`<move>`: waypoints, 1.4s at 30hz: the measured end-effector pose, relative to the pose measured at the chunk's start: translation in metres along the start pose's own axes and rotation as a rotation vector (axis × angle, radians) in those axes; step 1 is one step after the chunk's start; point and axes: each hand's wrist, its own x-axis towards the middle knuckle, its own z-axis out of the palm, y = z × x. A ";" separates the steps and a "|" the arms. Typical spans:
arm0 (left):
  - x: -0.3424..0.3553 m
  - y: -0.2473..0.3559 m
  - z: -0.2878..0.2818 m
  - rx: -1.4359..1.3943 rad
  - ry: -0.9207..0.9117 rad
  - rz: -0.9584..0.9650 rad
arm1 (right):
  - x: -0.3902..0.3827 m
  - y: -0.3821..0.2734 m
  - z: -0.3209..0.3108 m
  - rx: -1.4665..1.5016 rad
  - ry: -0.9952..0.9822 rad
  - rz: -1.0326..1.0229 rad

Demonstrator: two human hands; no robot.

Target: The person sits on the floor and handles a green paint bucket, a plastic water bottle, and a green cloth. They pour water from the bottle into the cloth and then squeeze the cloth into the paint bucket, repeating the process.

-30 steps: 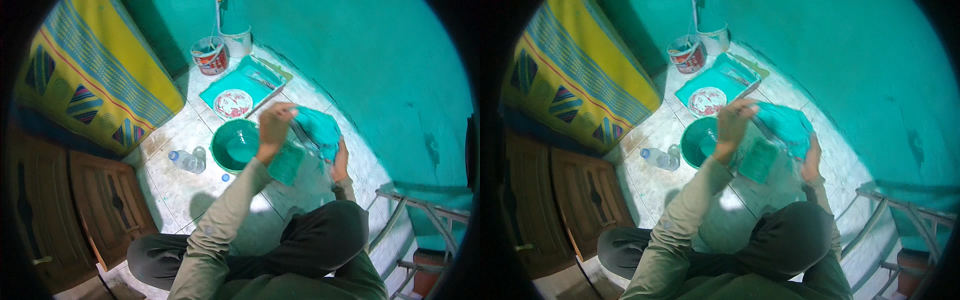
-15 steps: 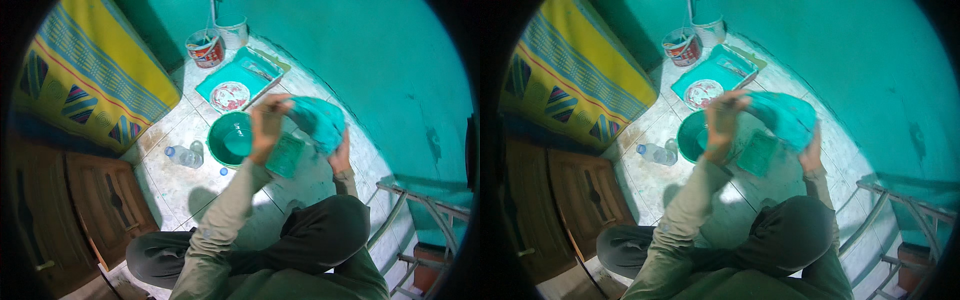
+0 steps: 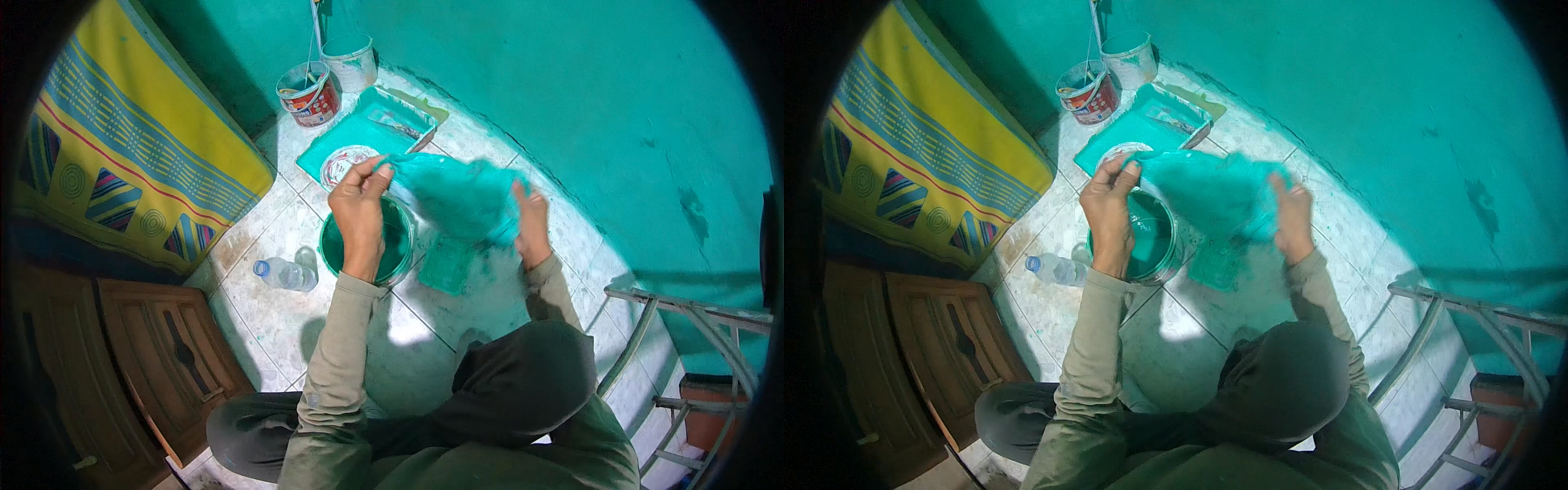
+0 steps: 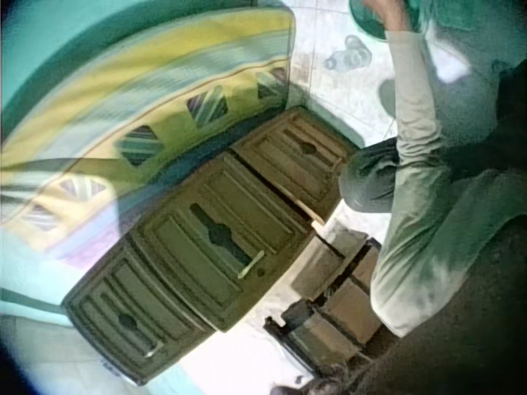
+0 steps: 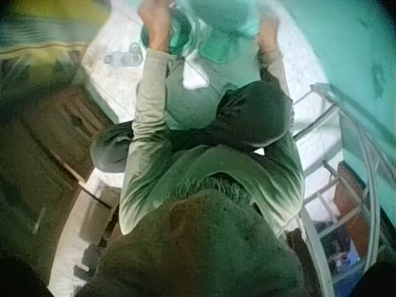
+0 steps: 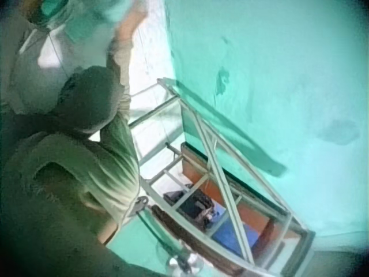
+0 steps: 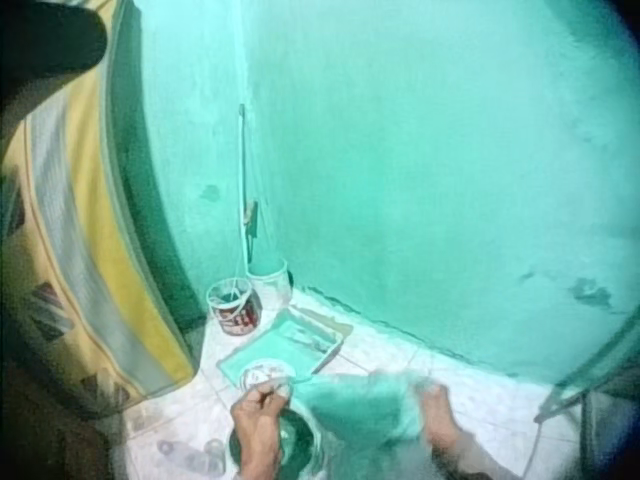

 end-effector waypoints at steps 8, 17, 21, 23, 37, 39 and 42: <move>-0.009 -0.009 0.003 -0.027 -0.023 -0.005 | 0.014 0.005 0.003 -0.205 0.229 -0.133; -0.005 0.002 0.015 0.110 -0.061 0.016 | -0.024 0.017 0.046 0.019 -0.056 0.045; -0.004 -0.003 0.011 0.175 -0.095 0.021 | 0.019 0.011 -0.005 0.101 0.091 -0.131; -0.008 -0.002 0.015 0.186 -0.075 0.004 | 0.012 0.031 0.007 -0.186 0.047 -0.199; -0.012 -0.010 0.012 0.245 -0.092 0.037 | 0.003 0.010 0.014 -0.223 -0.016 -0.049; -0.017 -0.008 0.007 0.230 -0.102 -0.011 | -0.009 0.014 0.015 -0.110 0.003 -0.021; -0.009 -0.014 0.004 0.228 -0.096 0.049 | -0.021 0.022 0.005 -0.479 -0.371 0.057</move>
